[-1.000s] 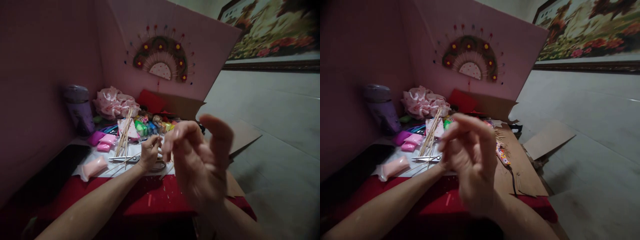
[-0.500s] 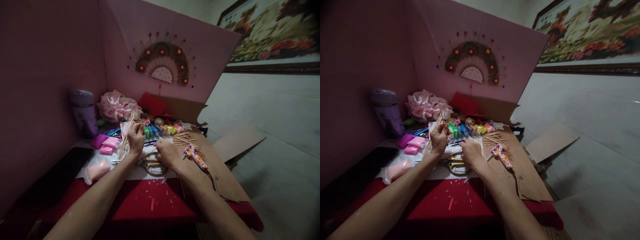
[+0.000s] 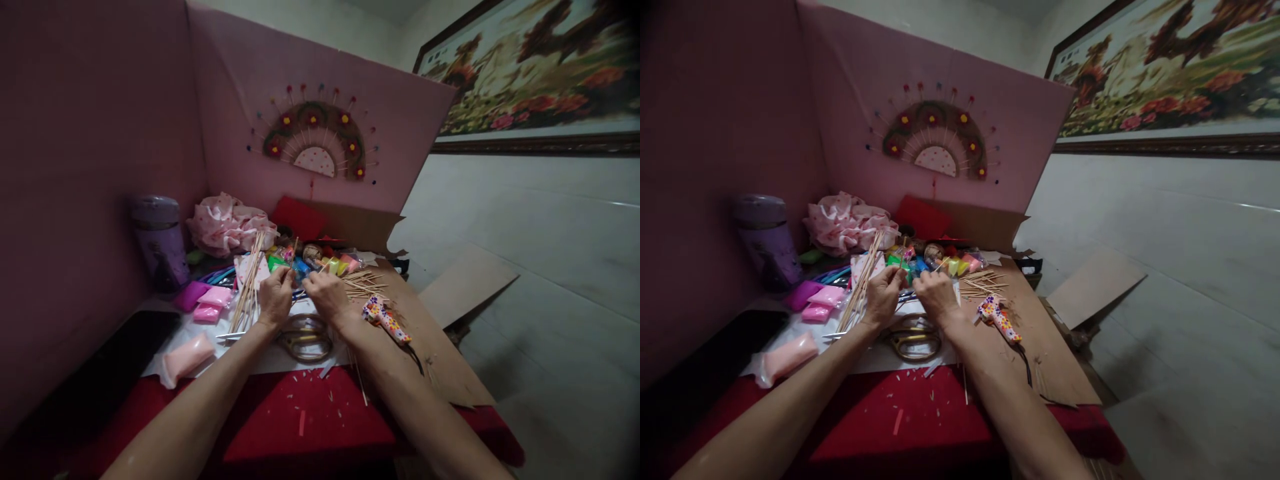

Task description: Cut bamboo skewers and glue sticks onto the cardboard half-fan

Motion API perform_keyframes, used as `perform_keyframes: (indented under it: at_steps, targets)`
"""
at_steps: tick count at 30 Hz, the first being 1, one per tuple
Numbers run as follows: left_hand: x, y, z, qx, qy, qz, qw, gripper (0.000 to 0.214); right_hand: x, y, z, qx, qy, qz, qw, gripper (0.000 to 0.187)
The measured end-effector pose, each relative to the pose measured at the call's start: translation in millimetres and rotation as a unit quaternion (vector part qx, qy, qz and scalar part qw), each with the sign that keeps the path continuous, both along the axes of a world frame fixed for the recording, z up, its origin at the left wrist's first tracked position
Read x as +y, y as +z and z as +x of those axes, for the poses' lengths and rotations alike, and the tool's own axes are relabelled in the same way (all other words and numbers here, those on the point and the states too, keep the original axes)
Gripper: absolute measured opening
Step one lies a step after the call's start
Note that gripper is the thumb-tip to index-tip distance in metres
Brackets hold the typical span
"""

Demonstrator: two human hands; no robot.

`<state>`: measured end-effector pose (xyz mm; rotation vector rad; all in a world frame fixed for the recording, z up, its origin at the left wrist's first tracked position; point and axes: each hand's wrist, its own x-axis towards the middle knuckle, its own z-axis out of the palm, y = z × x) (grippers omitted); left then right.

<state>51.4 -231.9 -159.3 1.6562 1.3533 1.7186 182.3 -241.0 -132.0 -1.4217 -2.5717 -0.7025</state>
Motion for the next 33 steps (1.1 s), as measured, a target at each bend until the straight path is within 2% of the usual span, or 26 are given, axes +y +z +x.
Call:
perform_keyframes:
  at_steps: [3,5,8,12,16,18,21,23,25,29,33]
  targets:
    - [-2.8,3.0,2.7,-0.014,-0.067,-0.015,0.998,0.025,4.7,12.3,15.4,0.036,-0.046,0.067,0.996,0.025]
    - [-4.2,3.5,6.0,-0.028,-0.127,-0.022,0.991,0.023,6.2,21.1,22.7,0.06,-0.05,0.111,0.991,0.027]
    - [-6.0,4.0,10.7,-0.05,-0.185,-0.026,0.981,0.021,5.0,34.3,26.6,0.09,-0.022,0.153,0.984,0.029]
    - [-8.5,12.0,9.3,-0.056,-0.198,-0.01,0.979,0.017,-1.7,41.7,26.0,0.142,0.041,0.219,0.964,0.031]
    - [-5.8,24.7,-1.4,-0.12,-0.17,0.025,0.978,0.013,-11.0,27.3,24.5,0.232,0.055,0.252,0.938,0.036]
    - [-1.3,27.7,-7.0,-0.169,-0.168,0.009,0.971,0.016,-14.8,13.6,22.6,0.274,0.051,0.243,0.929,0.042]
    - [6.0,28.4,-13.2,-0.209,-0.173,-0.005,0.962,0.022,-19.1,-7.5,18.6,0.332,0.088,0.276,0.898,0.053]
    - [9.2,29.3,-16.6,-0.241,-0.175,-0.004,0.955,0.026,-21.5,-18.9,16.3,0.341,0.111,0.286,0.888,0.059]
    - [10.4,31.6,-20.0,-0.284,-0.187,-0.021,0.94,0.031,-22.7,-28.0,14.6,0.344,0.117,0.259,0.895,0.056]
    - [11.2,32.9,-24.4,-0.325,-0.255,-0.062,0.909,0.035,-18.0,-43.0,14.5,0.374,0.065,0.146,0.913,0.029]
    - [13.4,21.9,-18.1,-0.324,-0.282,-0.031,0.902,0.033,-10.3,-51.6,19.4,0.435,0.005,0.051,0.899,0.02]
